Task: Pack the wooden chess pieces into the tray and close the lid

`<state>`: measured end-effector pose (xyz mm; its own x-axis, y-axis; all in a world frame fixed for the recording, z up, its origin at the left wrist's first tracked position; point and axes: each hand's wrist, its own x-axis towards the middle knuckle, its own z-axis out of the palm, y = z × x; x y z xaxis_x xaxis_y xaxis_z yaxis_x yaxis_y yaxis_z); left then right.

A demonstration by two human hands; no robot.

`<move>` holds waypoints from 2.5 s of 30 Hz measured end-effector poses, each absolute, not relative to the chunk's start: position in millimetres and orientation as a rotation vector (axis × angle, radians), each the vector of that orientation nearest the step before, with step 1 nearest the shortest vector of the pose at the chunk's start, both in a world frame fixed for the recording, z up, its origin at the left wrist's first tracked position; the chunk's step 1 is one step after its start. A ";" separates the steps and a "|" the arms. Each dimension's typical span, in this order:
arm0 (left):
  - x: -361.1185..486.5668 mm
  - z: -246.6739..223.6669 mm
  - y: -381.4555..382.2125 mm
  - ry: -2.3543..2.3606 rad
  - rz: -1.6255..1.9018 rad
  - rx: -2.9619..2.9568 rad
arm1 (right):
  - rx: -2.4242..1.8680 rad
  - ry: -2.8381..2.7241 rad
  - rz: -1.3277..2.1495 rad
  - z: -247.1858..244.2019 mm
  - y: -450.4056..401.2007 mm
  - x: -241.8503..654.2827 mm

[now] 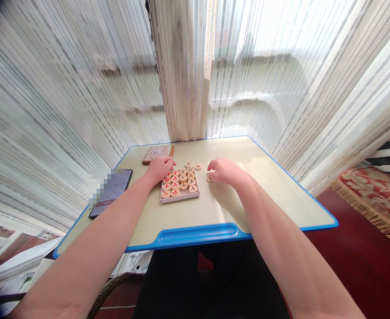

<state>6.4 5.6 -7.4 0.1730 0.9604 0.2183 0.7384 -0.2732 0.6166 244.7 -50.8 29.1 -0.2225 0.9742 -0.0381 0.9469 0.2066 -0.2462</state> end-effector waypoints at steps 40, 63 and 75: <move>2.2 -17.5 18.8 1.555 1.074 1.663 | -0.467 -2.316 -0.113 -4.0 -20.0 216.4; 3.0 -19.2 17.2 1.594 0.989 1.770 | -0.238 -2.495 -0.042 1.7 -34.8 222.7; 4.5 -18.2 16.7 1.596 1.020 1.819 | -0.454 -2.552 0.122 0.2 -35.8 214.9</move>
<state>4.5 16.7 -18.2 0.0272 0.9787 0.2034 0.5957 -0.1792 0.7830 214.9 -35.8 0.2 -0.7975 0.3436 0.4959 0.2947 0.9391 -0.1767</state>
